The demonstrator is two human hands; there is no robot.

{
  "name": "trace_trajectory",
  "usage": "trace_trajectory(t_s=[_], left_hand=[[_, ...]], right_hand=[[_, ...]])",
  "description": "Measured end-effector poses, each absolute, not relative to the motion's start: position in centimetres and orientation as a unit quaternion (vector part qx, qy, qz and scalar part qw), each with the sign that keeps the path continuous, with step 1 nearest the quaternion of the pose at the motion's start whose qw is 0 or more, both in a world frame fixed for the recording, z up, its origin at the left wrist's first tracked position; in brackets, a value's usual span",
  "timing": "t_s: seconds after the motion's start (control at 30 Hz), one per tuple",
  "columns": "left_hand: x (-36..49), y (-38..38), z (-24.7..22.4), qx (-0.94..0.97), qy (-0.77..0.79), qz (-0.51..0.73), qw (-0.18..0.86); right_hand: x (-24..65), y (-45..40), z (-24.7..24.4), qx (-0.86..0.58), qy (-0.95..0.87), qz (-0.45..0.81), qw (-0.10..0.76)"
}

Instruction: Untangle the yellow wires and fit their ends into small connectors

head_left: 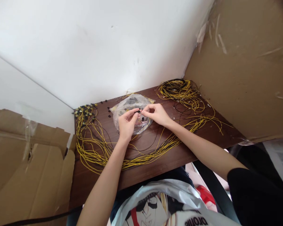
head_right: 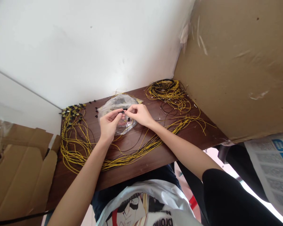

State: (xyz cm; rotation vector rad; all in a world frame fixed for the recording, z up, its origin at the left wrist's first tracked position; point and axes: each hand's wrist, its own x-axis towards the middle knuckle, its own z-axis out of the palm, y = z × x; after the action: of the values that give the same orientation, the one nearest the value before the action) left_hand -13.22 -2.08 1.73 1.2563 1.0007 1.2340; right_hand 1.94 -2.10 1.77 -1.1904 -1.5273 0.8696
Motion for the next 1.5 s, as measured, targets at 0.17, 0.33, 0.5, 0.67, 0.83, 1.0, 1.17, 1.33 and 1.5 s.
trace_trajectory(t_s=[0.17,0.33,0.5,0.67,0.83,1.0,1.17,1.33,1.5], left_hand=[[-13.25,-2.22,1.90,0.544,0.414,0.516,0.516],[-13.24,-2.44,2.29,0.546,0.415,0.529,0.500],[-13.18,-2.48,2.33,0.546,0.404,0.544,0.492],[-13.18,-2.33,1.96,0.557,0.401,0.540,0.488],[-13.17,-2.24,1.72,0.564,0.405,0.536,0.481],[-13.14,-2.12,1.48,0.566,0.401,0.543,0.474],[-13.11,-2.06,1.45,0.557,0.408,0.553,0.467],[-13.08,-2.10,1.52,0.549,0.408,0.562,0.465],[-13.05,-2.16,1.43,0.553,0.415,0.562,0.455]], right_hand=[[1.84,-2.02,2.04,-0.463,-0.553,0.482,0.498],[1.95,-1.99,2.21,-0.462,-0.517,0.517,0.502],[2.12,-1.99,2.18,-0.453,-0.530,0.530,0.483],[2.18,-2.17,2.23,-0.450,-0.543,0.526,0.475],[2.04,-2.24,2.34,-0.455,-0.545,0.528,0.465],[1.87,-2.25,2.24,-0.462,-0.555,0.503,0.475],[1.85,-2.22,2.21,-0.476,-0.561,0.483,0.474],[1.85,-2.22,2.19,-0.454,-0.567,0.504,0.468],[1.83,-2.07,1.67,-0.435,-0.594,0.492,0.465]])
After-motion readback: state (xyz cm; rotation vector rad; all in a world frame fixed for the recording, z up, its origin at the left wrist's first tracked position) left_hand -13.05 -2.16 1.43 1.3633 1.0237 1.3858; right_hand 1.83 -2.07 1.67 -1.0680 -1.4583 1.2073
